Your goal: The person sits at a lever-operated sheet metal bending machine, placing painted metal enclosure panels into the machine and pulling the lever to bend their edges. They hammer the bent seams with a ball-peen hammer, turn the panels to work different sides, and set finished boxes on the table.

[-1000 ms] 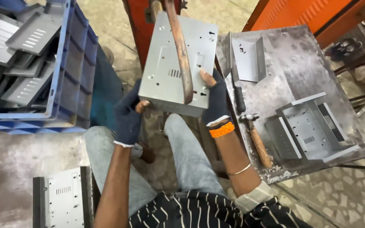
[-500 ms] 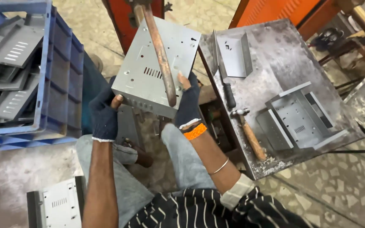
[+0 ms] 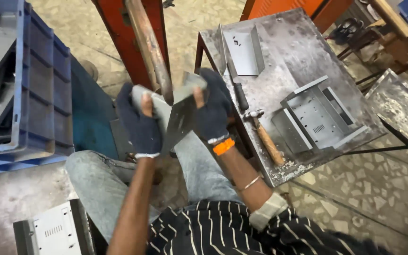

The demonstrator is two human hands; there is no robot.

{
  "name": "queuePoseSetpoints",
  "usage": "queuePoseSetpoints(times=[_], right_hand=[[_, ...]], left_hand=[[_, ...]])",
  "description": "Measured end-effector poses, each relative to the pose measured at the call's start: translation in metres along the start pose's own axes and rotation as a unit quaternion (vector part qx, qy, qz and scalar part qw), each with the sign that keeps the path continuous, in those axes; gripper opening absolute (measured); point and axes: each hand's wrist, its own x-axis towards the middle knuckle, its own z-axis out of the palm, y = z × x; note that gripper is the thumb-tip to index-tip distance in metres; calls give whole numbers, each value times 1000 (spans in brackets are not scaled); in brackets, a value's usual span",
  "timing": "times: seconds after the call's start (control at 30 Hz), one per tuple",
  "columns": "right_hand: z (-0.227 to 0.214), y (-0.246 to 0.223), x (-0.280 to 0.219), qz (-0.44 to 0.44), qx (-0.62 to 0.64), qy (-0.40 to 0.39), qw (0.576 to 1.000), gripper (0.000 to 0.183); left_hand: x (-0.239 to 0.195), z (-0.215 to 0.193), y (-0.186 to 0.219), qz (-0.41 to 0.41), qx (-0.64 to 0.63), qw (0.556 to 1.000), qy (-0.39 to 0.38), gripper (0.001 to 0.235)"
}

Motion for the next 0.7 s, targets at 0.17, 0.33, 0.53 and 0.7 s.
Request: queuePoseSetpoints(times=[0.17,0.33,0.53,0.7], right_hand=[[4,-13,31,37,-50,-255,965,48],[13,3,57,-7,-103,-297,949,57],[-11,-26,71,-138,-180,-209,951,48],[-8,-25,67,-267,-159,-90,946,54]], left_hand=[[24,-6,-11,2,-9,985,-172,47],[24,-1,-37,67,-162,955,-238,61],[36,-5,-29,41,-225,920,-319,75],[44,-10,-32,36,-222,911,-346,75]])
